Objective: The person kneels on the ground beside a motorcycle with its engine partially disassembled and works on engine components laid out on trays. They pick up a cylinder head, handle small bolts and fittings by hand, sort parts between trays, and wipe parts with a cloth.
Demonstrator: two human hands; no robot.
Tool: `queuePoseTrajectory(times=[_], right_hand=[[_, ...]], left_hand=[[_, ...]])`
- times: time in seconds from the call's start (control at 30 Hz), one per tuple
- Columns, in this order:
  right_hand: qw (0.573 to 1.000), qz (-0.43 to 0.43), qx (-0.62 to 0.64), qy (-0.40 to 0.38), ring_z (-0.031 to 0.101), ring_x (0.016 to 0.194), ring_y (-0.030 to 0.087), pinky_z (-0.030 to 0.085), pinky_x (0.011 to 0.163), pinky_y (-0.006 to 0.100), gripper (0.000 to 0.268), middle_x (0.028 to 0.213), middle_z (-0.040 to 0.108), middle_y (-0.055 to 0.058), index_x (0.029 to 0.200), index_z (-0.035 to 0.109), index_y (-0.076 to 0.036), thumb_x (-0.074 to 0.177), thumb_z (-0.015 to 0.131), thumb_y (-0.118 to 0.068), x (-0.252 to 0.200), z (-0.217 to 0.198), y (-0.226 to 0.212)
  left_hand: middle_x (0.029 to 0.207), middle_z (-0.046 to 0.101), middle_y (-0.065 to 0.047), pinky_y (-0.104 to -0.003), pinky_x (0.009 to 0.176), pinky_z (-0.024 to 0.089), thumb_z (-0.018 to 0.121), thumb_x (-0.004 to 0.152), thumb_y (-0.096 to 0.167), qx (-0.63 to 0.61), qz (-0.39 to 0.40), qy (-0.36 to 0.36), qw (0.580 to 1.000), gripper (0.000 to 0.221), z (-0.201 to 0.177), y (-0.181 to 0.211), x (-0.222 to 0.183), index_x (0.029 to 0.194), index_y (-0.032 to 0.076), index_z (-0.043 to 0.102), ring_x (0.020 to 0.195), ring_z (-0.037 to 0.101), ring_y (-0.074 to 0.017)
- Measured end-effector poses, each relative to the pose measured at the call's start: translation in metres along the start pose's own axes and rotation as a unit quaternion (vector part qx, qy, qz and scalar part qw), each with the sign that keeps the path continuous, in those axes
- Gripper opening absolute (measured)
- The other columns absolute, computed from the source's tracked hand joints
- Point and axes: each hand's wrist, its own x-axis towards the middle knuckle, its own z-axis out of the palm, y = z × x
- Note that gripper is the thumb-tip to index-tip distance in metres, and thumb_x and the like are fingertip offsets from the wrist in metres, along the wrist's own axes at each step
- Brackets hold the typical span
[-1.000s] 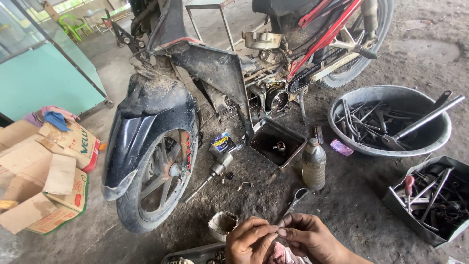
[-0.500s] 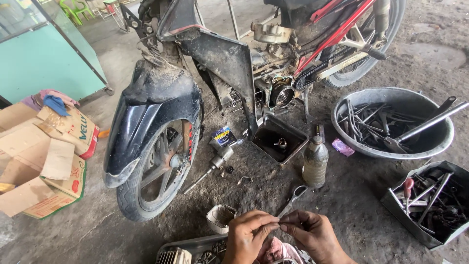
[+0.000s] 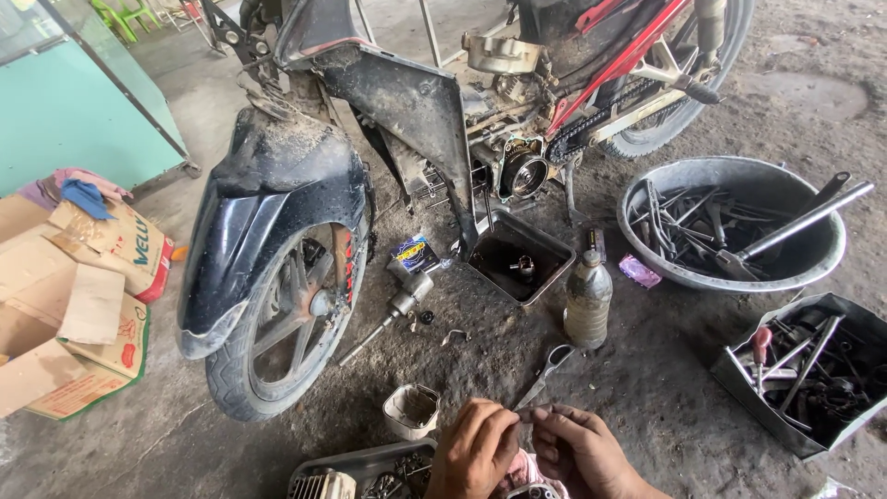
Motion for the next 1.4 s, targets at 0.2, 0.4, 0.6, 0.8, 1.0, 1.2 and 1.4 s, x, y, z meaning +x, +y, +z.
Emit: queuePoseTrajectory(times=[0.2,0.4,0.6,0.8,1.0,1.2,1.4], right_hand=[[0.999,0.029,0.014,0.016,0.049,0.063,0.017,0.042,0.053,0.033,0.046,0.072,0.051,0.004,0.109,0.069,0.006,0.099,0.055,-0.037,-0.005,0.013,-0.007],[0.998,0.060,0.019,0.001,0.061,0.081,0.024,0.054,0.071,0.041,0.076,0.091,0.062,0.012,0.127,0.067,0.008,0.100,0.039,-0.057,0.002,0.011,-0.001],[0.994,0.087,0.052,-0.050,0.062,0.122,0.034,0.049,0.106,0.048,0.094,0.134,0.064,0.023,0.146,0.048,0.007,0.094,0.030,-0.069,0.005,0.010,0.002],[0.994,0.071,0.028,-0.083,0.056,0.135,0.035,0.044,0.113,0.049,0.096,0.145,0.060,0.023,0.151,0.043,0.005,0.094,0.027,-0.071,0.011,-0.002,0.011],[0.991,0.024,0.029,-0.130,0.056,0.136,0.035,0.044,0.112,0.050,0.087,0.147,0.059,0.024,0.149,0.045,0.006,0.096,0.034,-0.062,0.009,-0.006,0.018],[0.990,0.000,0.015,-0.141,0.058,0.135,0.031,0.046,0.114,0.046,0.076,0.145,0.060,0.022,0.149,0.048,0.004,0.098,0.040,-0.052,0.003,-0.003,0.012],[0.993,0.055,0.035,-0.103,0.061,0.128,0.031,0.045,0.111,0.046,0.081,0.143,0.062,0.021,0.149,0.047,0.004,0.097,0.037,-0.057,-0.003,0.006,0.003]], left_hand=[[0.096,0.063,-0.011,-0.032,0.070,0.064,0.074,0.096,0.010,-0.016,-0.088,-0.019,0.996,0.019,0.037,-0.040,-0.039,0.107,-0.001,0.063,0.084,0.070,-0.0203],[0.094,0.064,-0.007,-0.033,0.066,0.063,0.067,0.098,0.015,-0.079,-0.185,-0.018,0.979,0.014,0.027,-0.024,-0.025,0.102,0.003,0.063,0.080,0.071,-0.0175],[0.092,0.066,-0.009,-0.040,0.079,0.058,0.072,0.095,0.016,-0.025,-0.096,-0.110,0.989,0.013,0.012,-0.002,-0.007,0.097,0.005,0.067,0.090,0.067,-0.0239],[0.097,0.065,-0.013,-0.042,0.083,0.055,0.075,0.091,0.011,-0.009,-0.106,-0.190,0.976,0.015,0.003,0.004,-0.001,0.099,0.000,0.069,0.098,0.065,-0.0280],[0.096,0.065,-0.012,-0.043,0.082,0.055,0.074,0.090,0.011,-0.016,-0.143,-0.161,0.976,0.017,-0.001,0.017,0.008,0.100,-0.001,0.069,0.096,0.066,-0.0281],[0.096,0.069,-0.010,-0.042,0.083,0.056,0.072,0.093,0.013,-0.041,-0.189,-0.135,0.972,0.013,0.002,0.017,0.004,0.100,0.001,0.072,0.096,0.069,-0.0266],[0.095,0.075,-0.009,-0.038,0.079,0.061,0.078,0.086,0.011,-0.101,-0.254,-0.116,0.955,0.013,0.003,0.014,0.002,0.097,0.004,0.079,0.092,0.074,-0.0226]])
